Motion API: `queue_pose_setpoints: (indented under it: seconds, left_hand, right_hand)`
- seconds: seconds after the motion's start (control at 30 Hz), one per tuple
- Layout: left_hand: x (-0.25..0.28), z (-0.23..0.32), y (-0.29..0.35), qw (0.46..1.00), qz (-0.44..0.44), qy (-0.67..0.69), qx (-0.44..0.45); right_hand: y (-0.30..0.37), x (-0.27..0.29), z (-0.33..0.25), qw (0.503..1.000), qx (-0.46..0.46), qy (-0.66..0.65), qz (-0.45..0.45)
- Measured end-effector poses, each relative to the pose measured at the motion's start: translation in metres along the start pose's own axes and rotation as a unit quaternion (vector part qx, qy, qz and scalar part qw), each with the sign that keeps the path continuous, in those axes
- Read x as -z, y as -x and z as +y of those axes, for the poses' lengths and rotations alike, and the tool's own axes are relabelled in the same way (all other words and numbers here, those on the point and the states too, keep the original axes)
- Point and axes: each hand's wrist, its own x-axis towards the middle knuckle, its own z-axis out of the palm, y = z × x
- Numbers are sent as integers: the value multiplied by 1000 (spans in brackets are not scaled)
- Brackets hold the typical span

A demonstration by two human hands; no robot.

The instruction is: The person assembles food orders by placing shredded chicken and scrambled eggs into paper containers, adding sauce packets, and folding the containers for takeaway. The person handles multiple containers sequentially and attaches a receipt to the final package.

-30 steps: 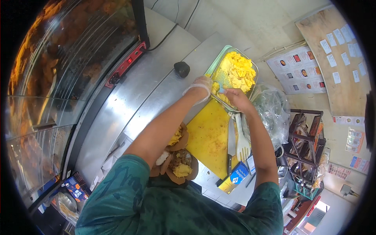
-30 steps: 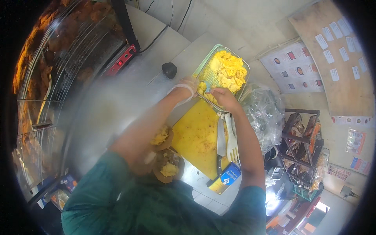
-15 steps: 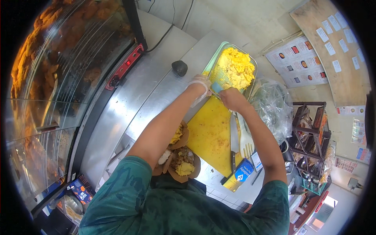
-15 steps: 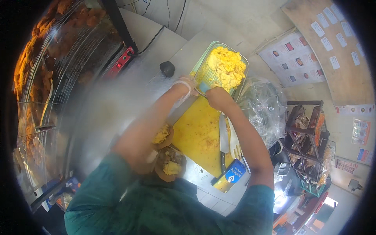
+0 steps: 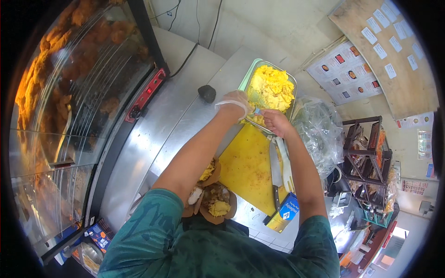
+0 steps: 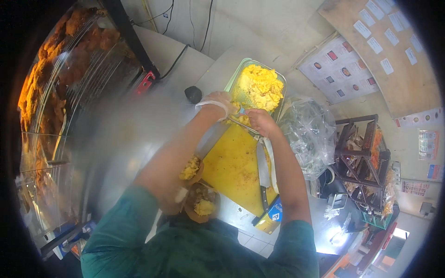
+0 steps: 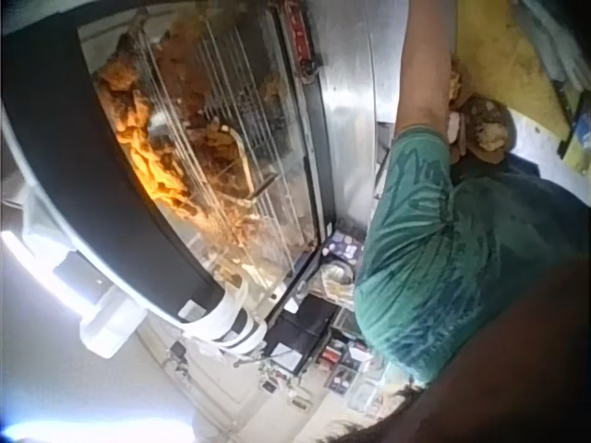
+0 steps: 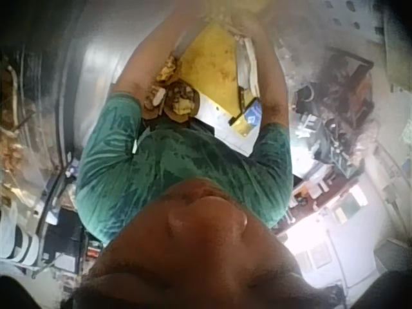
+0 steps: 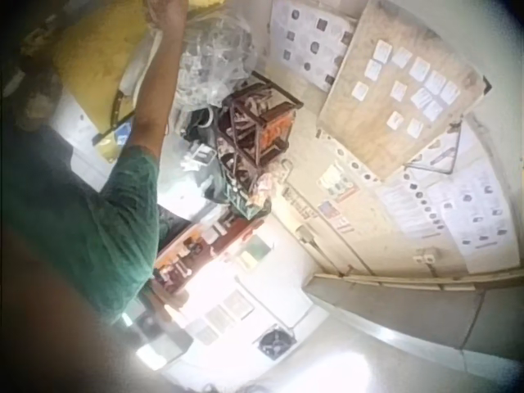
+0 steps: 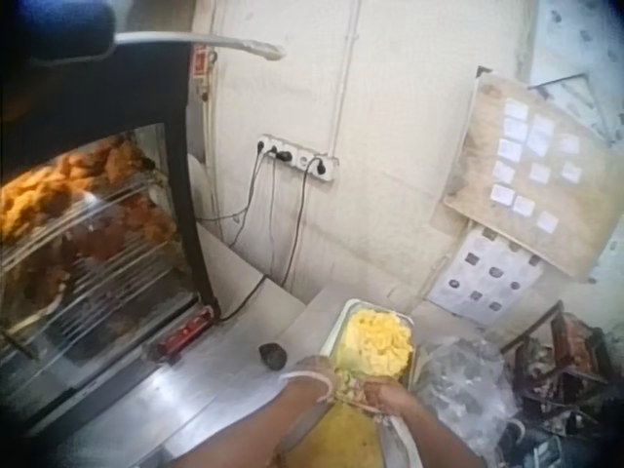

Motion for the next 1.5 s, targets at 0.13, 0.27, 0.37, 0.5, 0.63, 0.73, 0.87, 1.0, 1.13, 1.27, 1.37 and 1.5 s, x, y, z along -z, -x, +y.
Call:
queue_pose_setpoints:
  seconds: [0.13, 0.27, 0.37, 0.5, 0.63, 0.73, 0.87, 1.0, 1.13, 1.27, 1.37, 1.5]
  left_hand:
    - [12, 6, 7, 992, 50, 98, -54]
    - [41, -8, 53, 922, 205, 303, -124]
    - [60, -48, 124, 810, 252, 489, -202]
    - [62, -99, 244, 849, 262, 457, -38]
    - [-27, -191, 295, 895, 302, 328, 26]
    - [-78, -200, 323, 914, 295, 253, 118]
    - [-82, -174, 336, 934, 240, 237, 115]
    - [-86, -175, 337, 922, 253, 274, 103]
    - [-88, -188, 334, 919, 249, 299, 67]
    - [-97, -211, 328, 910, 320, 264, -22]
    - [-82, -216, 325, 911, 309, 268, 44]
    - [-119, -288, 313, 853, 235, 455, 96]
  right_hand:
    - [14, -5, -6, 998, 38, -45, 14]
    - [36, -15, -3, 985, 129, -109, 34]
    - [69, -43, 4, 966, 199, -166, 21]
    - [142, -110, 21, 946, 224, -235, -13]
    - [182, -156, 65, 947, 235, -210, -59]
    - [187, -186, 104, 964, 250, 55, 76]
    - [168, -208, 124, 631, 488, 601, 47]
    - [169, -215, 123, 628, 434, 645, 32]
    - [162, -198, 107, 832, 348, 431, 9]
    - [131, -156, 84, 913, 287, 226, 180]
    - [85, -116, 52, 920, 297, 83, 244]
    - [60, -96, 11, 929, 162, -196, 268]
